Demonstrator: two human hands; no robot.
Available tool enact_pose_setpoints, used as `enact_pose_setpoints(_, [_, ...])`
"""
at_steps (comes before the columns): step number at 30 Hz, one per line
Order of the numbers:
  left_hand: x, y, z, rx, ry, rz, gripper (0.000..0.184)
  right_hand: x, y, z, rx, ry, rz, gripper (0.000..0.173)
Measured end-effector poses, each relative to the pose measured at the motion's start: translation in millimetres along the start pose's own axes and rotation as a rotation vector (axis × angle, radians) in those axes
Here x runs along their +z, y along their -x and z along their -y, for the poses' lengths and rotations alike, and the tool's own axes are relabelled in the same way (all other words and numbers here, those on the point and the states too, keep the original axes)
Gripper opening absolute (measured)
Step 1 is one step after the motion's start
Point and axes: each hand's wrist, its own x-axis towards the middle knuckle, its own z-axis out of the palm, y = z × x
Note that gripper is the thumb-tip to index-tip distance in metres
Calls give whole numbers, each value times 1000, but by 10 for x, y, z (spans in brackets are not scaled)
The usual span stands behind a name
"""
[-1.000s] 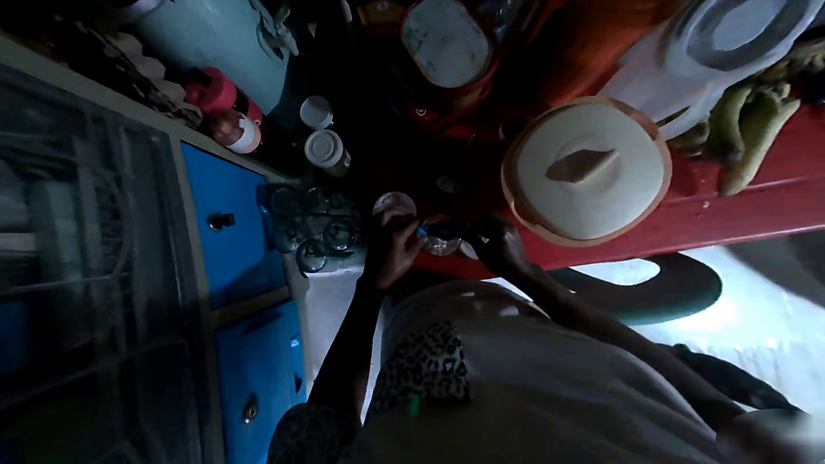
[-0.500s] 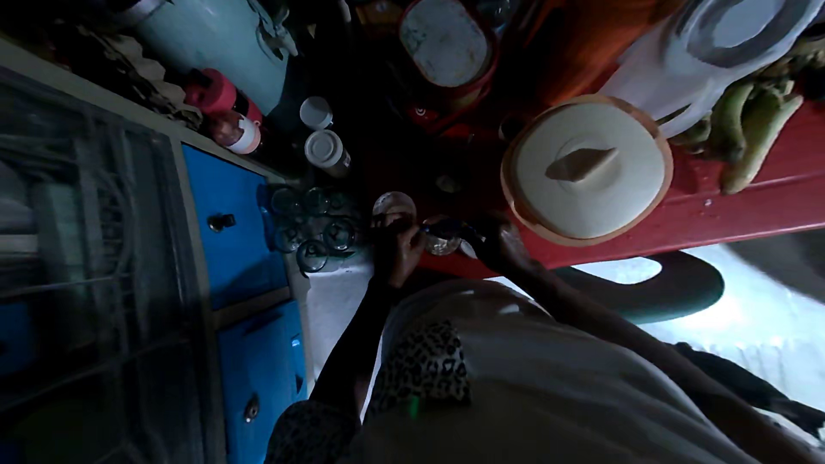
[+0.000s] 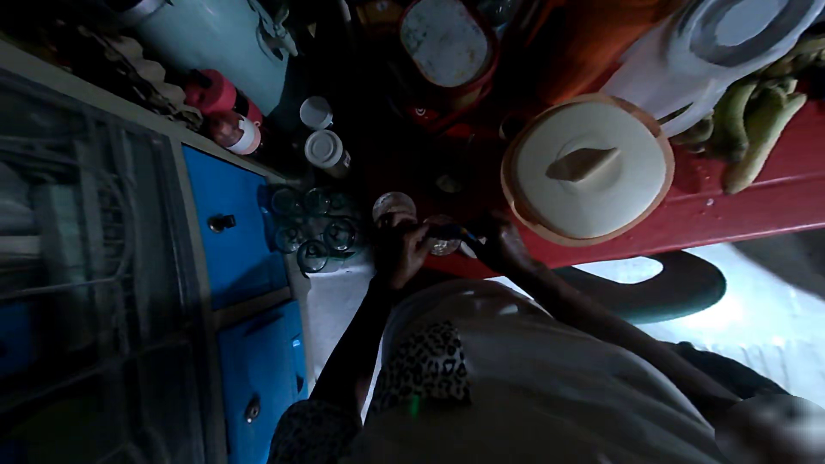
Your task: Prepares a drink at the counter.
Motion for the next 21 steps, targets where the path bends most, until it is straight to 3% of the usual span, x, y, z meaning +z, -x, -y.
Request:
enact_pose_setpoints(6, [54, 4, 14, 36, -11, -38, 8, -7, -36, -23, -55, 62, 24, 14])
enact_pose_setpoints(14, [138, 38, -65, 26, -27, -95, 10, 45, -103, 68, -42, 85, 63, 8])
enact_pose_setpoints(17, [46, 28, -22, -2, -42, -46, 8, 12, -99, 13, -65, 81, 61, 9])
enact_pose_setpoints(21, [99, 29, -31, 18, -44, -79, 10, 16, -102, 106, 18, 49, 96, 10])
